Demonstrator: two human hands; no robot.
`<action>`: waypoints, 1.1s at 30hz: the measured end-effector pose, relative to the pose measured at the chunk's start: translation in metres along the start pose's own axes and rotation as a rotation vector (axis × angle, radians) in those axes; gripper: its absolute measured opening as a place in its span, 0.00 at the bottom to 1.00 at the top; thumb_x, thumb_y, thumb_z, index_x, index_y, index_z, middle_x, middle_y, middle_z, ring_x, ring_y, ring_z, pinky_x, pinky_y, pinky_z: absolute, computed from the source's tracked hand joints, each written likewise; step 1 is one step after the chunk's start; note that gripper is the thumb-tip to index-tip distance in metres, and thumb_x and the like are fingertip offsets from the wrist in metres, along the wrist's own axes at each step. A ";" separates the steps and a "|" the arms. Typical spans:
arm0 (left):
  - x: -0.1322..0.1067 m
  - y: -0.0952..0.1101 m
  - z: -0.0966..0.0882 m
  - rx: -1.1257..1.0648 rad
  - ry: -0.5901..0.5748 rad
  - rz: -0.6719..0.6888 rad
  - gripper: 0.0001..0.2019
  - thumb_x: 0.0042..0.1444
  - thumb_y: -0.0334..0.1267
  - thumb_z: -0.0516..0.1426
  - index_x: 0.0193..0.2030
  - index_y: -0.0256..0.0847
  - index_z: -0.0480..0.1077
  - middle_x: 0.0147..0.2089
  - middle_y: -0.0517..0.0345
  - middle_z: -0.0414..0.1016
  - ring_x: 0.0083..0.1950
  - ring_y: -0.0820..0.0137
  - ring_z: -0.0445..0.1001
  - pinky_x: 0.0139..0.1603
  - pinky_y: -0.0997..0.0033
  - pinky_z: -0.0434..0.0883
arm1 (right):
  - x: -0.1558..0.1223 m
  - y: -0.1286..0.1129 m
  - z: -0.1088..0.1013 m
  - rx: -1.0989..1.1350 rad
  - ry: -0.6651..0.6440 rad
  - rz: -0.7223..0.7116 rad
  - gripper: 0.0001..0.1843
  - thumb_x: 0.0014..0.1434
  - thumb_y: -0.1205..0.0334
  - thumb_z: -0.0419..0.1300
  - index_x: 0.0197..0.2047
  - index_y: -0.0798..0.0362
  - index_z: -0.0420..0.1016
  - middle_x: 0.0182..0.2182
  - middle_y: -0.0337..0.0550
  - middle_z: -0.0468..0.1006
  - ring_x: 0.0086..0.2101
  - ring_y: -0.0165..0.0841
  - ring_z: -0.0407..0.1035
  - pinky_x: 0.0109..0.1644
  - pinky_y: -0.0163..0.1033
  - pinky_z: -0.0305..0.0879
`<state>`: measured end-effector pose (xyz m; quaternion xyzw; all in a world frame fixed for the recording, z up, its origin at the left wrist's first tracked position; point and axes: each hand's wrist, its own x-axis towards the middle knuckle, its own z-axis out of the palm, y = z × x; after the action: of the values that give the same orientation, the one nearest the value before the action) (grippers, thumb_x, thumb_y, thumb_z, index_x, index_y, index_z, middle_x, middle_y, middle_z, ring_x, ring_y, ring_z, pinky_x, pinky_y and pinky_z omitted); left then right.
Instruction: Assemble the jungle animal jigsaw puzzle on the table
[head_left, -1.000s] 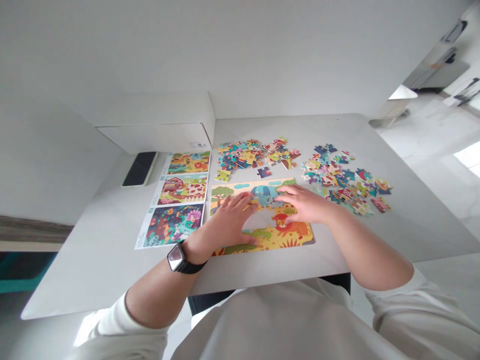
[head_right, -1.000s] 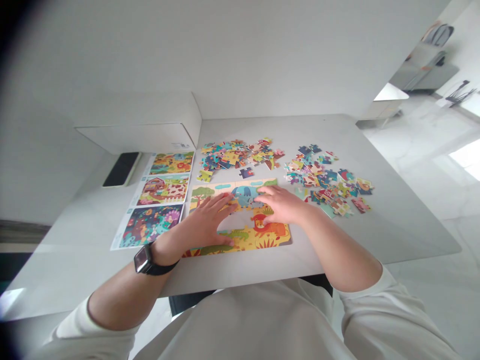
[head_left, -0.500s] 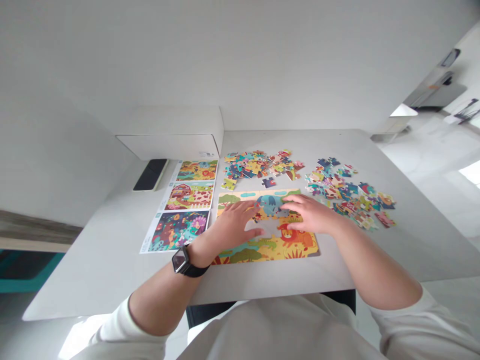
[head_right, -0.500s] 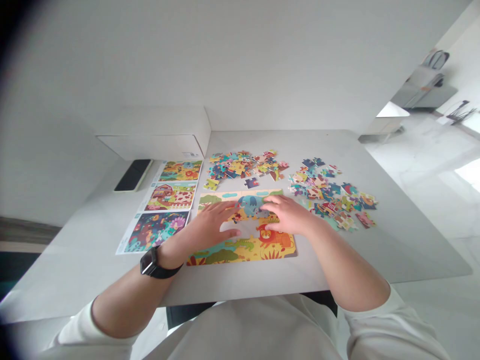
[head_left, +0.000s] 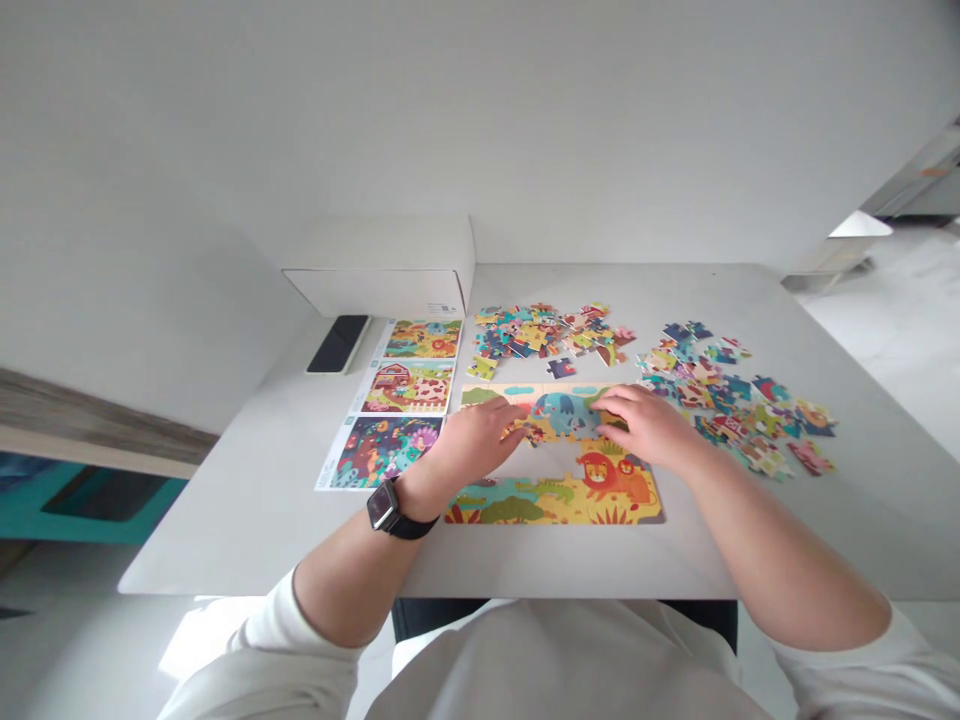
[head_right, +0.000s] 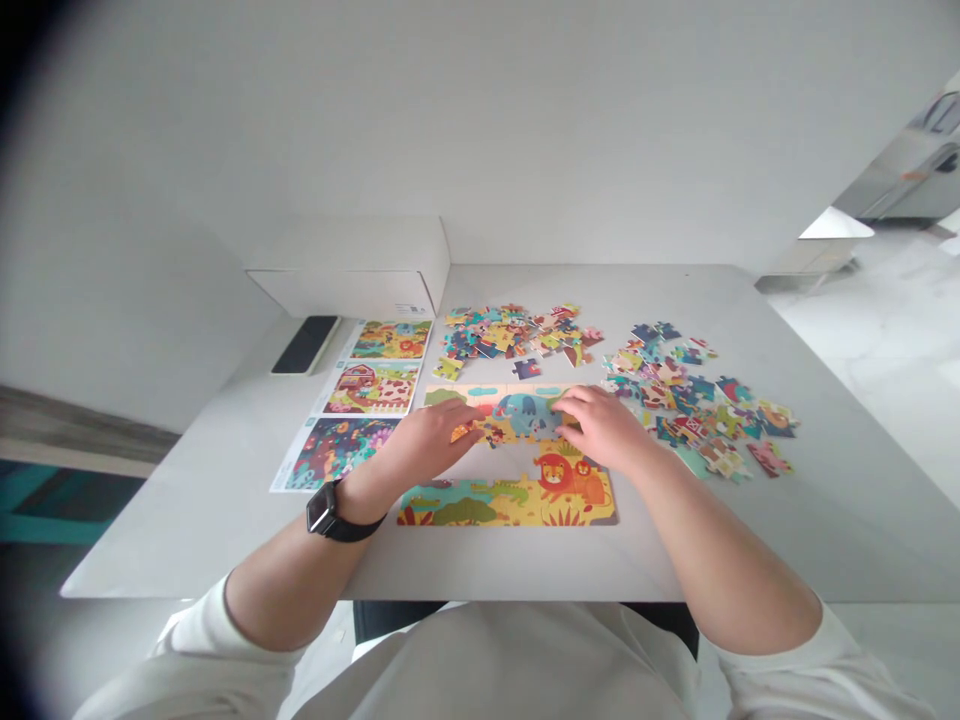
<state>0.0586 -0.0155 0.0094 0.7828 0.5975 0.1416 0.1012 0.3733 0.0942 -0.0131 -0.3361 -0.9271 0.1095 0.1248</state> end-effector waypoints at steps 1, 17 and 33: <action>0.000 -0.003 -0.001 0.012 -0.003 -0.008 0.13 0.75 0.43 0.56 0.57 0.46 0.80 0.54 0.51 0.84 0.55 0.58 0.83 0.53 0.61 0.79 | 0.000 0.001 0.000 -0.009 -0.002 0.010 0.16 0.70 0.60 0.66 0.59 0.48 0.84 0.56 0.53 0.84 0.56 0.51 0.78 0.62 0.60 0.76; 0.005 -0.043 -0.012 0.125 -0.011 -0.163 0.16 0.71 0.43 0.59 0.61 0.46 0.80 0.59 0.48 0.82 0.60 0.53 0.81 0.59 0.56 0.77 | 0.001 0.007 -0.004 -0.005 -0.036 0.091 0.16 0.70 0.59 0.67 0.59 0.48 0.84 0.57 0.52 0.83 0.57 0.49 0.77 0.66 0.57 0.73; 0.008 -0.037 -0.006 0.109 -0.033 -0.173 0.15 0.70 0.44 0.58 0.59 0.48 0.80 0.57 0.50 0.82 0.58 0.54 0.82 0.53 0.58 0.77 | 0.004 0.006 -0.004 -0.021 -0.084 0.088 0.17 0.67 0.61 0.70 0.59 0.45 0.85 0.55 0.50 0.82 0.54 0.46 0.78 0.62 0.53 0.74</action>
<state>0.0246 0.0021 0.0037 0.7347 0.6680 0.0866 0.0802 0.3750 0.1013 -0.0107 -0.3728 -0.9170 0.1190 0.0772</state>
